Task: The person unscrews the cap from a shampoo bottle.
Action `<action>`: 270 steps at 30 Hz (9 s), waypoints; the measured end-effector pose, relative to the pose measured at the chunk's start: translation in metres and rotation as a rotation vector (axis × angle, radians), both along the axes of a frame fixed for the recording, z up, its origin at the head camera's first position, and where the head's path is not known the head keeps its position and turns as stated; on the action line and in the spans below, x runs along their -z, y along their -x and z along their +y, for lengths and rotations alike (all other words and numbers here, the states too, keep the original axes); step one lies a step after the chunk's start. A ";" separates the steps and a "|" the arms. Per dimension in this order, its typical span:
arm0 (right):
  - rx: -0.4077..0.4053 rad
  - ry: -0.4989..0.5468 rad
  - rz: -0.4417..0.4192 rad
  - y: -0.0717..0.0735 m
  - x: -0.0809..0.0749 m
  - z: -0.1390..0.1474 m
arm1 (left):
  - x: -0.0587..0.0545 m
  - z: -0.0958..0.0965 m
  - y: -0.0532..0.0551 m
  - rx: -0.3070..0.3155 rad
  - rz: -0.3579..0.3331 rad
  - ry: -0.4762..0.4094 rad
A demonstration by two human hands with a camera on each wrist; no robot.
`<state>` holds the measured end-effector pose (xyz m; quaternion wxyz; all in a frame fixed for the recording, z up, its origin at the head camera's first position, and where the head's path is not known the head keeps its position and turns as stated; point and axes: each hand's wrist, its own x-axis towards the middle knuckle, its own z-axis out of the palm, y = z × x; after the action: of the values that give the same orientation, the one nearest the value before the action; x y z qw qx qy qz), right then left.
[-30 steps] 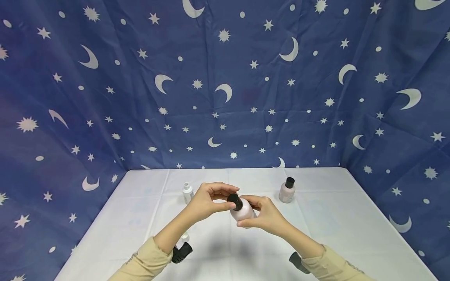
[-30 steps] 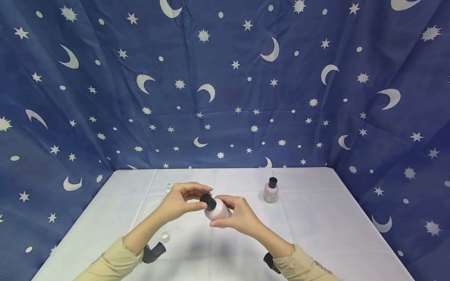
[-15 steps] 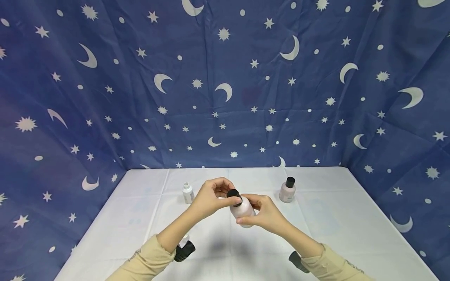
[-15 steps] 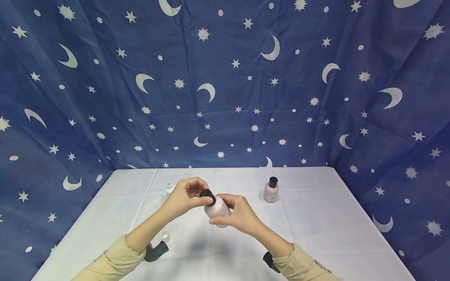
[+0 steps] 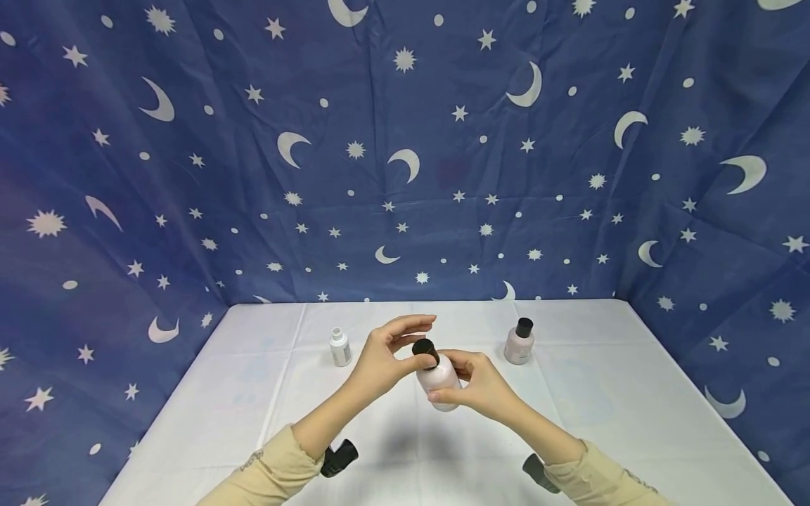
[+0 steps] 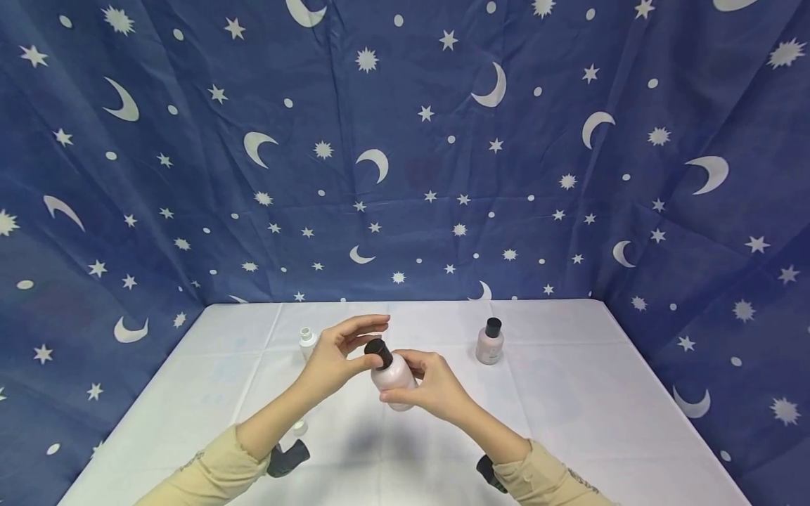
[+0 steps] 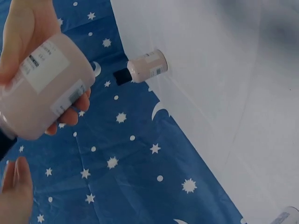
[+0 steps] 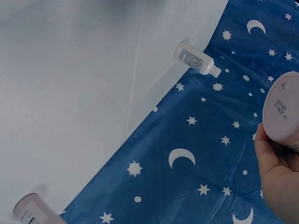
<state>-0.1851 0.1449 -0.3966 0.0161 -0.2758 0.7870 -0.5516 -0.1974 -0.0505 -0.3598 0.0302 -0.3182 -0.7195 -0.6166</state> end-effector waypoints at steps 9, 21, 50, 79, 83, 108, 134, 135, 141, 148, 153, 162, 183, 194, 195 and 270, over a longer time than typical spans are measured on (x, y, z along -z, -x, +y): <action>-0.002 -0.006 -0.014 0.001 0.001 0.000 | -0.002 -0.018 0.005 0.232 0.065 0.135; -0.011 0.025 -0.009 -0.003 0.005 -0.008 | 0.001 -0.022 0.005 0.157 -0.098 0.020; 0.028 0.038 -0.038 -0.002 -0.006 -0.007 | -0.002 -0.018 0.008 0.221 0.008 0.036; 0.015 0.009 -0.009 -0.006 -0.004 -0.002 | -0.001 -0.019 0.001 0.200 -0.150 -0.028; 0.015 0.011 0.008 -0.005 -0.004 -0.002 | -0.001 -0.014 0.002 0.118 -0.140 -0.041; 0.012 0.005 -0.002 -0.003 -0.001 -0.002 | 0.000 -0.020 0.002 0.240 -0.047 0.033; 0.044 0.013 -0.006 -0.003 -0.001 0.000 | 0.007 -0.025 0.005 0.182 -0.132 -0.045; 0.042 0.015 -0.006 -0.003 -0.001 0.000 | 0.007 -0.025 0.005 0.175 -0.130 -0.051; 0.033 0.018 -0.016 -0.003 0.000 -0.002 | 0.003 -0.025 0.013 0.222 -0.119 -0.051; 0.020 0.016 -0.025 -0.003 -0.002 -0.002 | 0.001 -0.027 0.019 0.410 -0.115 0.034; 0.025 0.016 -0.023 -0.003 -0.003 -0.002 | 0.000 -0.024 0.019 0.383 -0.145 -0.009; 0.017 0.033 -0.005 -0.003 -0.004 -0.003 | -0.004 -0.019 0.014 0.224 -0.191 -0.025; 0.024 0.016 0.007 -0.005 -0.005 -0.001 | -0.003 -0.015 0.010 0.186 -0.065 0.041; 0.035 0.007 -0.001 -0.007 -0.005 -0.002 | -0.001 -0.025 0.008 0.216 -0.077 0.087; 0.033 0.007 -0.001 -0.007 -0.006 -0.002 | -0.001 -0.025 0.008 0.216 -0.068 0.090; -0.008 0.024 -0.029 -0.003 -0.004 -0.009 | -0.008 -0.027 0.006 0.146 -0.167 -0.045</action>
<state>-0.1818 0.1362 -0.3931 0.0267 -0.2711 0.7790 -0.5647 -0.2039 -0.0779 -0.3515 -0.0676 -0.3163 -0.6805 -0.6575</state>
